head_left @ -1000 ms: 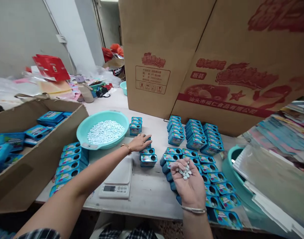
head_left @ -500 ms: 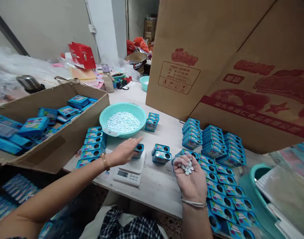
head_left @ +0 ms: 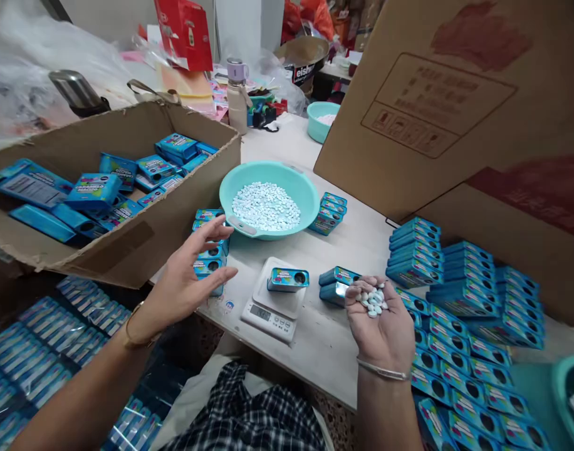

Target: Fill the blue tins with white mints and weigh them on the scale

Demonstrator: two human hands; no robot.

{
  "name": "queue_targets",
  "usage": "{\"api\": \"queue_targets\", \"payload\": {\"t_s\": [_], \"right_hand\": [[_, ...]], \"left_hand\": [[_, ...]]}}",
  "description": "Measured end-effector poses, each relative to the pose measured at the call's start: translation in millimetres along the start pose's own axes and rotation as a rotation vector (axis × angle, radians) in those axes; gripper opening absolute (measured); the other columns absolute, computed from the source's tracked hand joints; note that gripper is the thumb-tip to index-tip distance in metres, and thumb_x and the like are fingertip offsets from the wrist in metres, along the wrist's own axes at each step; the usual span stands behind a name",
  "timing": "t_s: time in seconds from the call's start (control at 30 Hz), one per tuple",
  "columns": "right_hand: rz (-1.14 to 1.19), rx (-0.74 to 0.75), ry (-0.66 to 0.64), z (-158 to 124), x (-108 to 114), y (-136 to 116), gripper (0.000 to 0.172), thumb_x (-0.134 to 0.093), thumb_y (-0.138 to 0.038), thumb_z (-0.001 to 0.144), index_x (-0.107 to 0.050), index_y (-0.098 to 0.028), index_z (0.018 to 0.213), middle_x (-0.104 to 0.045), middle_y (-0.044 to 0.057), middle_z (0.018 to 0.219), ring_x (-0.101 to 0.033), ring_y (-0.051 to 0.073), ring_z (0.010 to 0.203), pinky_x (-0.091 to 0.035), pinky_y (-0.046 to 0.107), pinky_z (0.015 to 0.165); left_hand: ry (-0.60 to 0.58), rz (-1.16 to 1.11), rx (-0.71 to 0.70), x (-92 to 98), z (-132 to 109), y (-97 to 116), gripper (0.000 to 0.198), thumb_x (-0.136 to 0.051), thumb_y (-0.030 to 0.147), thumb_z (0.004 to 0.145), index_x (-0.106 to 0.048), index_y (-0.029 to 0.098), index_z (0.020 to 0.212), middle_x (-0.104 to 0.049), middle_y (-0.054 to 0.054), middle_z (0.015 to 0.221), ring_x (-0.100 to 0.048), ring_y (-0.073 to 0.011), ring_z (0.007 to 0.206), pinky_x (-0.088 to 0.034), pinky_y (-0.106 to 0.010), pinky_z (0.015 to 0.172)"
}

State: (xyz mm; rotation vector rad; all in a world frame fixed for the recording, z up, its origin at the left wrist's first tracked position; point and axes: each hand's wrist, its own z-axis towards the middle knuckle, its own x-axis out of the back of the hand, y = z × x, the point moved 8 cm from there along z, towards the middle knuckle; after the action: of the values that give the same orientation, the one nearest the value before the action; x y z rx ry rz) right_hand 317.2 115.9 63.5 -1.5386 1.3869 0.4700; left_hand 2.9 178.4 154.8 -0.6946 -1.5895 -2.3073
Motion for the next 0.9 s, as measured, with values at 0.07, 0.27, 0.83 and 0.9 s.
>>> {"api": "queue_targets", "payload": {"t_s": [0.07, 0.27, 0.83, 0.9], "right_hand": [[0.004, -0.035, -0.008, 8, -3, 10, 0.004, -0.051, -0.014, 0.085, -0.052, -0.016, 0.081, -0.052, 0.000, 0.078, -0.053, 0.008, 0.065, -0.054, 0.023, 0.060], [-0.038, -0.083, -0.045, 22, -13, 31, 0.007, -0.054, -0.015, 0.083, -0.050, -0.018, 0.079, -0.046, -0.004, 0.070, -0.049, 0.008, 0.061, -0.049, 0.021, 0.055], [-0.176, 0.003, -0.096, 33, -45, 68, 0.017, -0.058, -0.033, 0.090, -0.052, -0.019, 0.080, -0.040, -0.010, 0.059, -0.040, 0.005, 0.048, -0.048, 0.022, 0.060], [-0.220, 0.052, -0.091, 32, -47, 68, 0.020, -0.061, -0.036, 0.088, -0.053, -0.020, 0.080, -0.039, -0.011, 0.057, -0.040, 0.005, 0.047, -0.049, 0.023, 0.063]], "left_hand": [[-0.001, -0.029, 0.033, -3.5, -7, -12, 0.070, -0.067, 0.036, 0.084, -0.036, 0.029, 0.146, -0.056, -0.008, 0.135, -0.053, -0.0265, 0.125, -0.045, -0.044, 0.107], [-0.046, -0.136, 0.093, -20.3, -10, -23, 0.072, -0.066, 0.035, 0.085, -0.031, 0.031, 0.147, -0.055, -0.008, 0.135, -0.054, -0.0263, 0.124, -0.046, -0.045, 0.105], [-0.333, -0.013, -0.188, -144.5, 8, -4, 0.079, -0.067, 0.031, 0.082, -0.024, 0.026, 0.148, -0.052, -0.012, 0.133, -0.047, -0.0301, 0.123, -0.040, -0.050, 0.104], [-0.312, -0.038, -0.163, -152.1, 10, -7, 0.077, -0.067, 0.030, 0.082, -0.027, 0.025, 0.147, -0.056, -0.011, 0.127, -0.051, -0.0288, 0.118, -0.041, -0.048, 0.102]]}}
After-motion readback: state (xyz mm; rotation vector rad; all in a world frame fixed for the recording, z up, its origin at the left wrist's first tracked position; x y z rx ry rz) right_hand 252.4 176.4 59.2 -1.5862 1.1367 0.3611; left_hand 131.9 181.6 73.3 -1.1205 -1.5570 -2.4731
